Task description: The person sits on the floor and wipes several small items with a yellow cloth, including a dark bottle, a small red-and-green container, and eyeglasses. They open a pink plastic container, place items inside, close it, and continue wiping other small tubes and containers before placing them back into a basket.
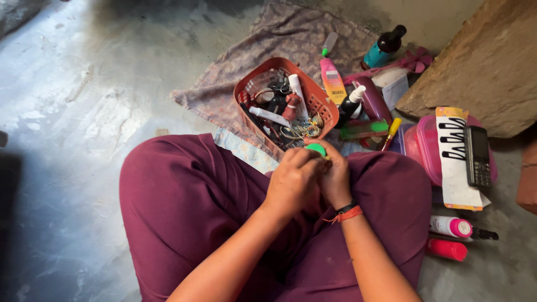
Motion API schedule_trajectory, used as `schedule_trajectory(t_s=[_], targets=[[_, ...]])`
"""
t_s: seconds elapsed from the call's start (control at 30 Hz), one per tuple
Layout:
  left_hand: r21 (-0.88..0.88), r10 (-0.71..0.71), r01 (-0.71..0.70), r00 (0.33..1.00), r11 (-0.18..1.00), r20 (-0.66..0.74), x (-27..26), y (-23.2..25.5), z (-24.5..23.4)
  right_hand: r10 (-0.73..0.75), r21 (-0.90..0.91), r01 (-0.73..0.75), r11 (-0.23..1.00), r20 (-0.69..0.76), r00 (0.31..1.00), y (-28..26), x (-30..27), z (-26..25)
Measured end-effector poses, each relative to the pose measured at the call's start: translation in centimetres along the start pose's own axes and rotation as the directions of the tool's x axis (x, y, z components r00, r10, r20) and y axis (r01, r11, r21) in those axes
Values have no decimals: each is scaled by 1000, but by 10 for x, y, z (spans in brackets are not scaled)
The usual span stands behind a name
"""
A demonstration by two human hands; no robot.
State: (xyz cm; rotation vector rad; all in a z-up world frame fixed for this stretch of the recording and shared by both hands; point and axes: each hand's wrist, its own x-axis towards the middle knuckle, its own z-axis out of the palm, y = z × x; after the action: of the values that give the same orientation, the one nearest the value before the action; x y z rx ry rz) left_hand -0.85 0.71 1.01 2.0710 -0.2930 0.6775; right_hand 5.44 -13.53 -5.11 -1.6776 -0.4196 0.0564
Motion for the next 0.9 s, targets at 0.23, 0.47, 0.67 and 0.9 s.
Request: schedule_trajectory(t_s=[0.23,0.47,0.67,0.9], targets=[[-2,-40,40,998,999,-54,8,-9,-3,50,75,-54,996,48,998,33,-12,3],[136,140,-156,983,978,116,-1,0,10,67,186,-56,981,-54,996,33,-9,-18],[-44,-12,14,999,999,32,3,-14,6,120,132,-133,982,97,988,22,-9,-4],[24,92,-94,994,995,60,3,-5,3,88,128,-90,988,23,996,10,-5,-13]])
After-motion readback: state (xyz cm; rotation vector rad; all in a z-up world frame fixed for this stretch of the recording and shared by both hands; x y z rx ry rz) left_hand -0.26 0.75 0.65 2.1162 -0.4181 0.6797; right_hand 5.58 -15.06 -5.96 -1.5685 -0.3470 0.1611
